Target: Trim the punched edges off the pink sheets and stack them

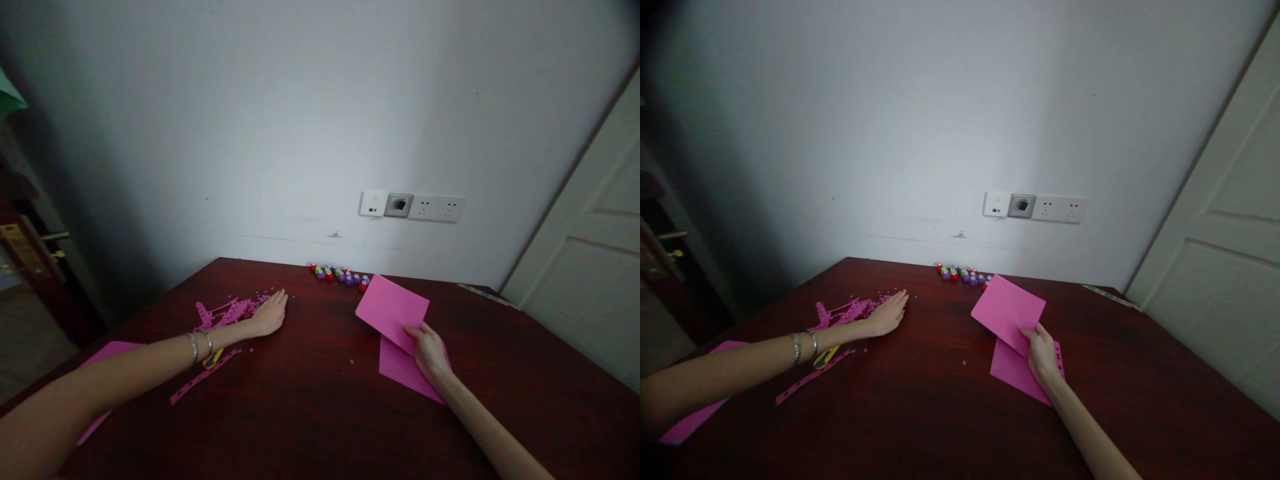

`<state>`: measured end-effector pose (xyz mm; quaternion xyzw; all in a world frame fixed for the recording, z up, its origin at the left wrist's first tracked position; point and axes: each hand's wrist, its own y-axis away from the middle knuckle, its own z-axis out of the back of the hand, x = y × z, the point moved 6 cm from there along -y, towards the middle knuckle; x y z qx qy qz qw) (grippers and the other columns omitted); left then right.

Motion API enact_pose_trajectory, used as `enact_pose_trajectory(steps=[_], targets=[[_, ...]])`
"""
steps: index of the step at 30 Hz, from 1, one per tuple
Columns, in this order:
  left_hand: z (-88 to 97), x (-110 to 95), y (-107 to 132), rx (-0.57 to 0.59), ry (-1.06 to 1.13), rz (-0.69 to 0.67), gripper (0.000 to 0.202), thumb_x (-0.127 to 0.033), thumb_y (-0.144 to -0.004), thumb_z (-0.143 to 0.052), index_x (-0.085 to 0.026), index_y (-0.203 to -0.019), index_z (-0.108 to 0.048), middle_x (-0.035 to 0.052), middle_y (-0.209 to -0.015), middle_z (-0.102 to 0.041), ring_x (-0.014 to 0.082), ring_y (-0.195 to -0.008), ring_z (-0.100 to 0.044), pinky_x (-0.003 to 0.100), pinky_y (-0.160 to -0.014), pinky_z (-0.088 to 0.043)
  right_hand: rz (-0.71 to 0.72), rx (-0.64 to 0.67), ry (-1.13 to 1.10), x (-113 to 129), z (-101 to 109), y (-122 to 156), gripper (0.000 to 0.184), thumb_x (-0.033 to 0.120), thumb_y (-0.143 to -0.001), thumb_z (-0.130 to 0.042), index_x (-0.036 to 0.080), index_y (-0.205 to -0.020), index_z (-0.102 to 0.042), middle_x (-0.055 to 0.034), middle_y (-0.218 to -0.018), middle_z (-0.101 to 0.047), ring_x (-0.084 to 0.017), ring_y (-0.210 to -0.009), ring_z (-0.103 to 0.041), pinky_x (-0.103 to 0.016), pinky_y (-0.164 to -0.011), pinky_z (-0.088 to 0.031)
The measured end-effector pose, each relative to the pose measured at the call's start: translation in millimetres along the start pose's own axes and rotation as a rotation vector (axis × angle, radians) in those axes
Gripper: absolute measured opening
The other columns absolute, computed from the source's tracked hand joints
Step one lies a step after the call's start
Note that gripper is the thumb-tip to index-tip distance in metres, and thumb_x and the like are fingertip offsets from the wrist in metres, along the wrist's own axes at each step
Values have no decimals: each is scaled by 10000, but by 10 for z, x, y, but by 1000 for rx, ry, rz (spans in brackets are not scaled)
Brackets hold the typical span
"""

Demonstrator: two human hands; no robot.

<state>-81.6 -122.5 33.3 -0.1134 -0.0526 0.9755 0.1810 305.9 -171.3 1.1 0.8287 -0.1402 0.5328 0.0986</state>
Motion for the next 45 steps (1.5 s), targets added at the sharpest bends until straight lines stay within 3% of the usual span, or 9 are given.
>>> enact_pose_trajectory(steps=[4, 8, 13, 18, 23, 26, 30, 34, 45], targets=[[328, 98, -140, -53, 55, -10, 356, -117, -831, -349, -160, -1085, -596, 103, -1259, -488, 216, -1109, -524, 328, -969, -365, -44, 60, 71, 18, -138, 74, 274, 167, -523, -673, 230, -786, -629, -1, -730, -714, -222, -732, -668, -294, -607, -542], [488, 47, -317, -124, 143, 63, 348, -67, -775, -419, -197, -1044, -596, 74, -1148, -511, 212, -1046, -548, 338, -929, -392, -109, 190, 151, -36, -457, 224, 206, 135, -546, -641, 191, -744, -635, -39, -731, -716, -233, -706, -668, -311, -612, -540], [232, -197, -478, -108, 339, 214, 331, -85, -682, -538, -151, -1003, -586, 91, -1001, -578, 208, -857, -613, 309, -749, -481, -176, 308, 211, -226, -801, 348, 127, 122, -558, -609, 184, -668, -622, -65, -678, -705, -223, -610, -658, -326, -567, -536], [-165, -543, -458, -1, 581, 298, 372, -180, -673, -565, -82, -1032, -550, 58, -670, -615, 174, -491, -578, 296, -473, -476, -197, 335, 262, -369, -854, 338, 97, 123, -554, -595, 195, -619, -605, -37, -567, -673, -191, -493, -617, -303, -469, -509], [-194, -695, -481, -74, 748, 247, 320, -140, -592, -641, -113, -909, -601, 106, -881, -638, 213, -793, -619, 330, -727, -499, -167, 350, 278, -373, -836, 330, 89, 126, -547, -599, 188, -611, -605, -44, -559, -671, -190, -488, -616, -303, -472, -508], [-53, -735, -563, -154, 872, 191, 420, -147, -633, -649, -124, -1046, -573, 130, -1118, -578, 212, -1007, -562, 334, -892, -428, -94, 351, 257, -288, -827, 329, 135, 142, -549, -614, 187, -676, -626, -56, -662, -701, -209, -583, -647, -329, -557, -530], [48, -901, -626, -65, 1106, 89, 438, -310, -751, -617, -116, -1138, -549, 138, -1056, -627, 200, -917, -613, 354, -816, -468, 48, 312, 241, -130, -809, 299, 294, 204, -581, -670, 200, -872, -633, -43, -875, -709, -216, -805, -651, -346, -733, -519], [0, -1096, -587, 56, 1434, -2, 396, -302, -606, -747, -69, -912, -652, 122, -891, -682, 214, -807, -638, 351, -778, -478, 161, 284, 245, -70, -853, 256, 312, 256, -593, -694, 209, -892, -617, -35, -934, -693, -207, -892, -624, -343, -837, -474], [17, -1007, -462, -191, 1410, 48, 251, -159, -618, -606, -120, -866, -623, 27, -795, -664, 172, -754, -594, 285, -712, -457, 268, 235, 306, -70, -800, 234, 210, 259, -650, -581, 221, -856, -570, -20, -897, -665, -184, -888, -604, -307, -816, -452]])
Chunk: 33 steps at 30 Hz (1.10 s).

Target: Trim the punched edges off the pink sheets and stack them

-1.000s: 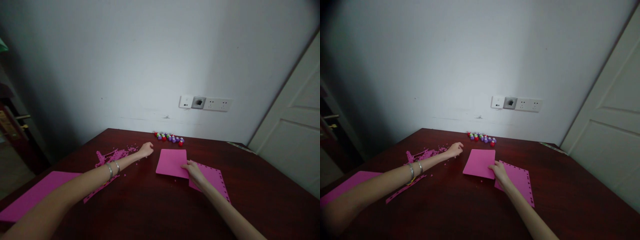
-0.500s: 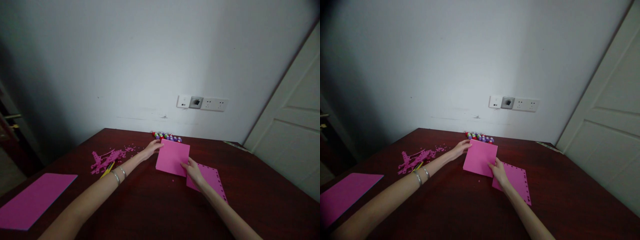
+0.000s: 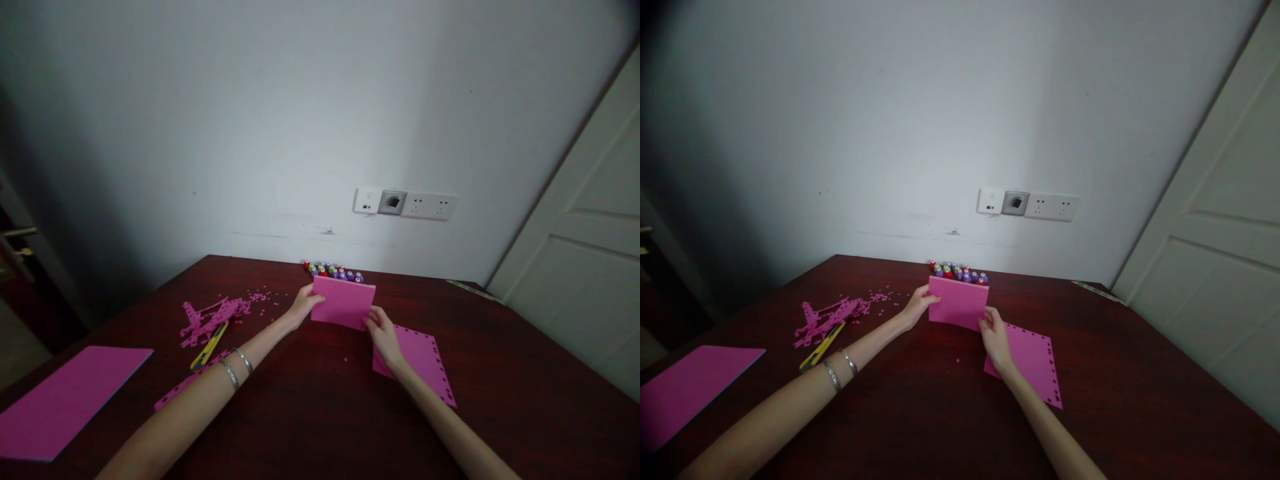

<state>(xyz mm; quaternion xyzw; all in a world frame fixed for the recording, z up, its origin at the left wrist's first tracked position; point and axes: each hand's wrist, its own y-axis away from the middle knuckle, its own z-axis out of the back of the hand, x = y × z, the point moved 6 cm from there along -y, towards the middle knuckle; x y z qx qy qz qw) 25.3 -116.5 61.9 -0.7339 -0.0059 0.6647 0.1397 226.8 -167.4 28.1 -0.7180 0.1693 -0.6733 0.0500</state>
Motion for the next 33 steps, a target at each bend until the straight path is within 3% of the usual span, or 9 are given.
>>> enact_pose_trajectory(steps=[6, 13, 19, 24, 28, 33], targets=[[-44, 5, 138, -29, -34, -69, 282, -153, -689, -490, -140, -964, -551, 29, -851, -639, 172, -810, -576, 274, -740, -454, 43, -8, 71, 53, 17, 17, 162, 296, -680, -562, 217, -821, -566, -15, -825, -645, -182, -809, -592, -297, -770, -457], [-110, -83, 127, -92, -140, -158, 261, -162, -769, -441, -162, -1023, -502, 45, -963, -607, 174, -912, -553, 268, -821, -444, 96, -19, 121, 176, -34, -7, 143, 333, -733, -532, 222, -823, -541, -25, -835, -638, -196, -826, -581, -305, -769, -455], [-64, 44, 102, -96, -77, -105, 277, -163, -751, -463, -188, -1023, -421, 28, -926, -559, 147, -838, -550, 251, -754, -464, 78, 1, 119, 133, -50, -12, 203, 284, -706, -527, 224, -900, -543, -40, -974, -647, -195, -894, -599, -324, -819, -458], [-20, 70, 103, -68, -105, -101, 259, -195, -799, -429, -181, -1057, -415, 53, -1006, -563, 159, -916, -550, 273, -820, -451, 75, 2, 163, 118, -24, -24, 204, 305, -730, -510, 225, -913, -550, -44, -972, -647, -203, -870, -600, -323, -776, -469], [-70, 67, 126, -2, -245, -131, 233, -250, -875, -350, -166, -1064, -459, 77, -1018, -589, 177, -969, -549, 289, -863, -431, 90, -35, 258, 138, -33, -49, 192, 345, -763, -474, 216, -870, -567, -43, -881, -642, -209, -820, -574, -334, -783, -442], [-49, 3, 101, -58, -597, -96, 260, -170, -860, -303, -138, -1012, -512, 75, -947, -609, 174, -898, -554, 298, -825, -428, 87, -39, 392, 162, -54, -98, 229, 327, -750, -455, 197, -874, -597, -63, -906, -640, -217, -867, -560, -333, -825, -417]])
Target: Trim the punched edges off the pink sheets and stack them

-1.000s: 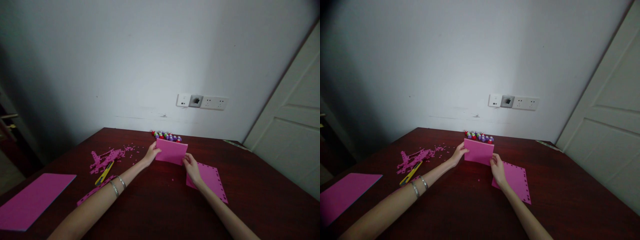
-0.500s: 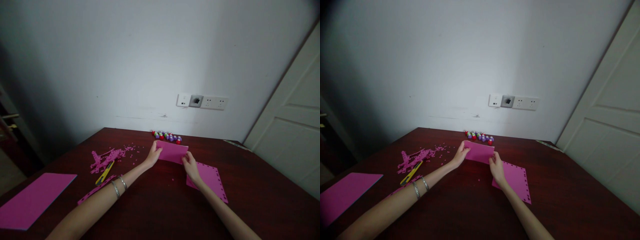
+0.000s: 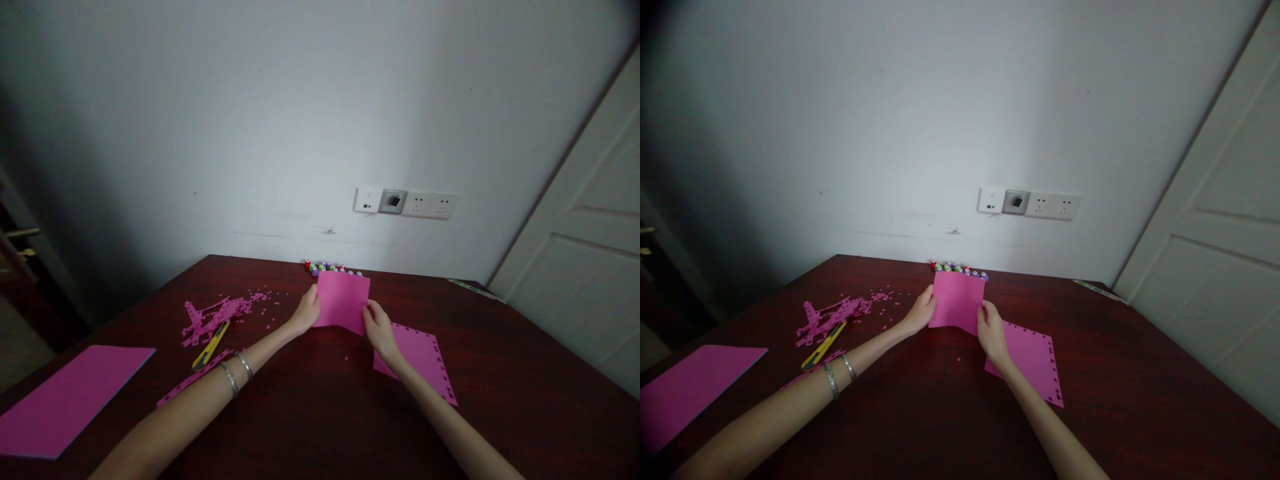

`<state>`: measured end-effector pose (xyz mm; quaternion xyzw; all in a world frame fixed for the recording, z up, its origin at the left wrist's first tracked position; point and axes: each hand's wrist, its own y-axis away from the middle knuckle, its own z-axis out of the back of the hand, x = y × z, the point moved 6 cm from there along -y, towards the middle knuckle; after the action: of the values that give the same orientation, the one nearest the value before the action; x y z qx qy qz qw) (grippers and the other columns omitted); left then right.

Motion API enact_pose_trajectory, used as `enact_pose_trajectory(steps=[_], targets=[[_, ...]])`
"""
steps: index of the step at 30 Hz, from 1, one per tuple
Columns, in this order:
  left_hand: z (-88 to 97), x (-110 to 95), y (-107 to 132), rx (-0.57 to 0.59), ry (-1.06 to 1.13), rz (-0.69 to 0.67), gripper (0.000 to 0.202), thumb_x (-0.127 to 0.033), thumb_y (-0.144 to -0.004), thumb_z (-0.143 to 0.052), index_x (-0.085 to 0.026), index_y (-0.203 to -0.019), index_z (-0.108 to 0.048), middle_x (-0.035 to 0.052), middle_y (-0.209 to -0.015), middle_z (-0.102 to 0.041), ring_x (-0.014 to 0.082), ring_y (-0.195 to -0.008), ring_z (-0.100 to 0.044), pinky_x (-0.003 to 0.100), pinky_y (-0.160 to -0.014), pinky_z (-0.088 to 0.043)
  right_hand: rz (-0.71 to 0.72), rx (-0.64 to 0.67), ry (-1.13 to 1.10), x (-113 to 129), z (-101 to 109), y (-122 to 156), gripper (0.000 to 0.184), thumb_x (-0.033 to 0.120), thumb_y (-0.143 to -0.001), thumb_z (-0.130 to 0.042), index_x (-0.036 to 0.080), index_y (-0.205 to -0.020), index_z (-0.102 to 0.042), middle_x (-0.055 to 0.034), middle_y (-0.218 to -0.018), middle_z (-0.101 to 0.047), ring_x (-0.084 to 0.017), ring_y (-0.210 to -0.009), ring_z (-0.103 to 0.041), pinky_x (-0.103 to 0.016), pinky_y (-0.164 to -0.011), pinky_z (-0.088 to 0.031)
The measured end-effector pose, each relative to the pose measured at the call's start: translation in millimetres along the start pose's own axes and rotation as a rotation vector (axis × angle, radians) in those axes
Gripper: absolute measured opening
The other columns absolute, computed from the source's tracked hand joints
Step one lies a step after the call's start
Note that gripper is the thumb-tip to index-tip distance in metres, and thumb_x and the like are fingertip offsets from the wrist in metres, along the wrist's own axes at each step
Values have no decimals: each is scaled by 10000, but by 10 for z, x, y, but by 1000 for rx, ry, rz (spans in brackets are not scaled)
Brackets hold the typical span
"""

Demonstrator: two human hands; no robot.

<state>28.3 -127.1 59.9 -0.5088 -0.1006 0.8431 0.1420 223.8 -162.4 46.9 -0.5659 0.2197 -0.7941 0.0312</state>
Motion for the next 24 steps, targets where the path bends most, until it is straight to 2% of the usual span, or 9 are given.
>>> enact_pose_trajectory(steps=[2, 4, 8, 11, 13, 15, 17, 21, 24], targets=[[55, -13, -35, 15, -69, 37, 241, -124, -809, -348, -123, -931, -556, 89, -935, -615, 190, -889, -553, 313, -823, -423, -21, 27, 61, -4, 18, -21, 223, 284, -718, -471, 186, -847, -625, -68, -910, -645, -218, -870, -562, -323, -809, -423], [98, -13, -48, 67, -101, 77, 222, -95, -752, -395, -111, -849, -595, 98, -904, -633, 203, -855, -571, 316, -787, -437, -63, 93, 119, -24, 25, -25, 202, 227, -685, -473, 176, -768, -650, -50, -790, -654, -200, -755, -581, -300, -709, -450], [63, 44, 59, 267, -145, 185, 240, -53, -679, -431, -98, -783, -643, 83, -786, -673, 181, -678, -620, 266, -614, -471, -172, 274, 223, -91, -10, 43, 243, 117, -643, -421, 147, -668, -661, 14, -497, -564, -126, -452, -523, -224, -465, -410], [-24, 87, 190, 399, -198, 247, 276, -27, -659, -434, -96, -809, -654, 72, -730, -683, 172, -605, -634, 239, -538, -472, -208, 361, 323, -123, -41, 112, 271, 70, -631, -409, 136, -688, -666, 27, -465, -544, -107, -413, -514, -198, -430, -390], [-56, 81, 239, 424, -259, 247, 307, -21, -656, -447, -101, -875, -646, 81, -803, -692, 186, -689, -654, 232, -573, -483, -196, 394, 408, -128, -54, 137, 254, 58, -626, -430, 137, -687, -663, 17, -486, -564, -111, -438, -531, -196, -443, -388], [-62, 50, 257, 414, -343, 227, 357, -21, -654, -475, -100, -972, -617, 109, -934, -680, 213, -850, -648, 231, -657, -485, -164, 407, 502, -118, -54, 142, 232, 50, -617, -460, 133, -695, -662, -10, -542, -605, -127, -500, -559, -206, -481, -389], [-61, 15, 269, 404, -438, 214, 475, -21, -651, -504, -79, -1121, -543, 155, -1035, -644, 246, -964, -616, 246, -727, -475, -132, 407, 593, -101, -48, 138, 240, 43, -615, -476, 122, -741, -664, -46, -616, -641, -151, -578, -586, -222, -531, -390], [-76, -55, 313, 398, -631, 196, 721, -57, -675, -531, -44, -1351, -281, 251, -1185, -522, 323, -1048, -564, 335, -790, -464, -77, 397, 727, -25, -50, 171, 315, 72, -645, -506, 99, -928, -639, -111, -821, -666, -198, -755, -611, -248, -638, -403], [-85, -110, 340, 366, -757, 166, 749, -93, -694, -539, -81, -1377, -231, 264, -1278, -402, 372, -1115, -498, 413, -833, -442, -26, 365, 806, 62, -38, 239, 477, 130, -675, -542, 80, -1150, -539, -178, -1051, -599, -255, -918, -584, -291, -734, -409]])
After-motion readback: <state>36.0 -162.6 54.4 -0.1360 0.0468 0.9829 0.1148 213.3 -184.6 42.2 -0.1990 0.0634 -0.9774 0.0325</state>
